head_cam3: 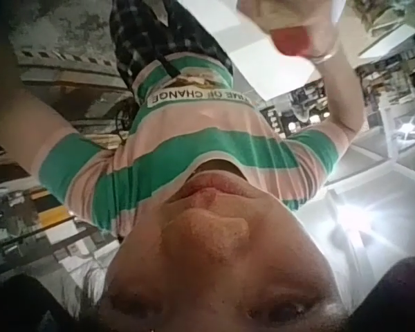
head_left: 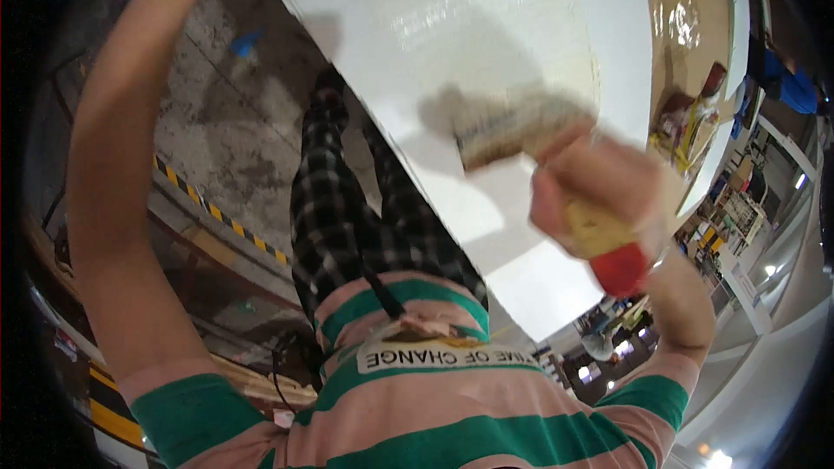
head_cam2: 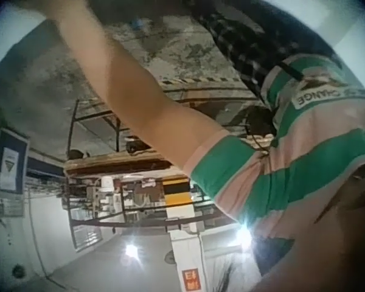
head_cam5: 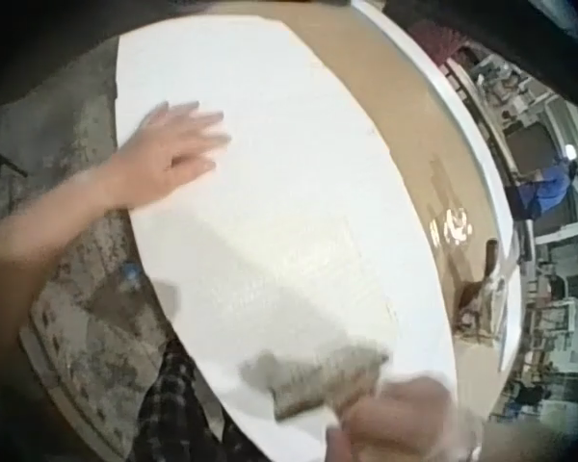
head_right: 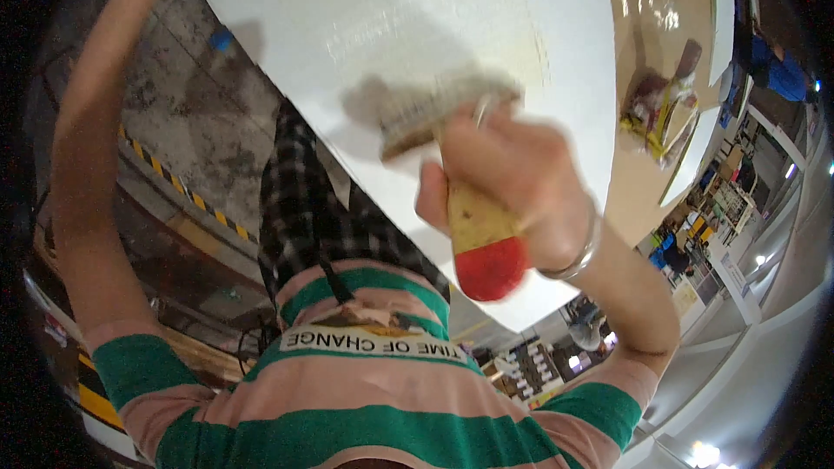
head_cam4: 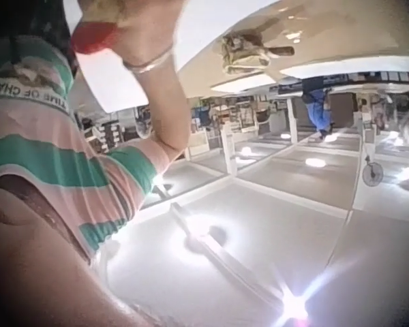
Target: Applying glue with a large brush to white panels on a production table.
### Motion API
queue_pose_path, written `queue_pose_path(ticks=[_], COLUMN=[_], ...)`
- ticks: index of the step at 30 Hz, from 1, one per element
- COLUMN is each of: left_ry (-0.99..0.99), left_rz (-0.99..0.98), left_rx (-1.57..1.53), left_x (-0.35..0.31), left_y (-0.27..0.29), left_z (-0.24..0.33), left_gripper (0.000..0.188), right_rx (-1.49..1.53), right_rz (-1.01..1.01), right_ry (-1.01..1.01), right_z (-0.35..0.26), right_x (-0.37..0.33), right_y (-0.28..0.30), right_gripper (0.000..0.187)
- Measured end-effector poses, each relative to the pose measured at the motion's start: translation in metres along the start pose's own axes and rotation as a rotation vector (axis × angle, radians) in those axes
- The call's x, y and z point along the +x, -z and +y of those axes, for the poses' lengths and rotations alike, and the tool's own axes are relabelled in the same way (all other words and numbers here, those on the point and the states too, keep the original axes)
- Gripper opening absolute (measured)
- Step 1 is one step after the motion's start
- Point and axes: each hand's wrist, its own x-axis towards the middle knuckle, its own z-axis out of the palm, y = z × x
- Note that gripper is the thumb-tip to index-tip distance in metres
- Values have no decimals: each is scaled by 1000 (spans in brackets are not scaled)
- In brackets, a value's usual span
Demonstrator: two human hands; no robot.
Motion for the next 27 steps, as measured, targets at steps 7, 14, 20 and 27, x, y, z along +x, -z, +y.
queue_pose_path(ticks=[7,14,20,27], left_ry=[-88,-219,-175,-171], left_rz=[14,230,244,332], left_rx=[-85,-173,-94,-130], left_x=[0,-1,1,-3], left_y=[-17,-27,-49,-50], left_z=[-5,-17,-13,-11], left_gripper=[39,36,38,31], right_rx=[124,250,257,226], right_rz=[176,153,274,343], right_ry=[-132,-127,-71,-91], right_z=[17,37,42,30], right_x=[26,60,101,108], right_y=[30,32,19,14], right_gripper=[11,12,11,12])
